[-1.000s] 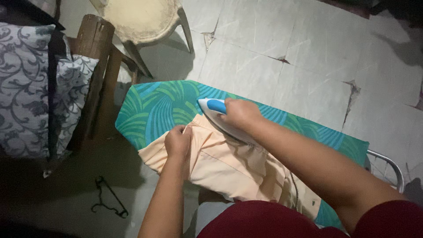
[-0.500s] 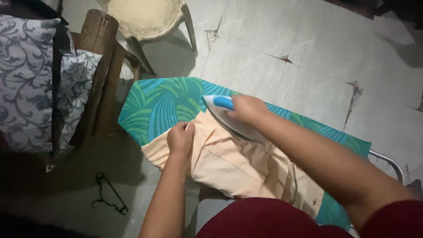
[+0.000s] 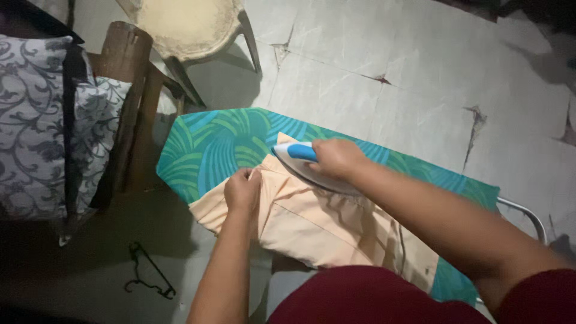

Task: The person irons a shirt on an ironing board using an iron.

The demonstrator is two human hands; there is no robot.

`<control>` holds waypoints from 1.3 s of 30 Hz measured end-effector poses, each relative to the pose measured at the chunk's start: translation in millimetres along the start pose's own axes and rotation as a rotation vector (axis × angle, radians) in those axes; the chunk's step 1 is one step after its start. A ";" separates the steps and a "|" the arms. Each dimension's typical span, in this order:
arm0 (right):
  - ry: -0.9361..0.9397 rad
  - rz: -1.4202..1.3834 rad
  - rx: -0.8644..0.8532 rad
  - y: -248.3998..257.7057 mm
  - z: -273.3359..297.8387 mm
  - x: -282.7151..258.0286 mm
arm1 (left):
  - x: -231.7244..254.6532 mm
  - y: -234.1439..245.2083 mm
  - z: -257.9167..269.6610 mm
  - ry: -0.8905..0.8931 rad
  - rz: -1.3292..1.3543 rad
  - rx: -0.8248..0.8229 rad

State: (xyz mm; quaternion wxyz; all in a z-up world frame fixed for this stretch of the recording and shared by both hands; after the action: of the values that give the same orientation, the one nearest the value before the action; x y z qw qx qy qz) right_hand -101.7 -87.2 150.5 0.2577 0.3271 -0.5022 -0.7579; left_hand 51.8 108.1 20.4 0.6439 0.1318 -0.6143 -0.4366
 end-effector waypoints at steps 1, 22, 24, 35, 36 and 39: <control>-0.009 0.002 -0.002 0.9 -1.3 3.4 | 0.0 -1.0 -0.3 0.005 0.000 -0.021; -0.538 0.040 -0.186 14.6 249.3 234.7 | 66.4 -53.5 -10.2 -0.255 0.435 -0.195; -0.499 0.077 -0.190 4.3 243.8 229.4 | 86.8 -52.2 -13.7 -0.044 0.486 -0.262; -0.254 0.125 -0.154 3.8 214.4 185.7 | 79.5 -21.2 3.5 0.261 -0.050 -0.711; -0.251 0.124 -0.153 5.7 208.6 179.3 | 76.1 -17.4 4.7 0.261 -0.050 -0.708; -0.380 0.095 -0.203 6.4 195.1 160.8 | 60.3 -18.5 12.0 0.161 -0.086 -0.824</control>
State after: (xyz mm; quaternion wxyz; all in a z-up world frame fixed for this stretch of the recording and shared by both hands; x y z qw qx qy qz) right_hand -353.6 -89.6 173.3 0.2255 0.1266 -0.4777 -0.8396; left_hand 25.3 58.1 50.7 0.6699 -0.0776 -0.3302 -0.6604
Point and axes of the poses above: each hand's wrist, its own z-axis away from the middle knuckle, its own y-axis out of the back of the hand, x = y × z, the point moved 2 cm from there along -z, towards the middle knuckle, and after that the axes turned 14 degrees about x, right-handed, at the moved point
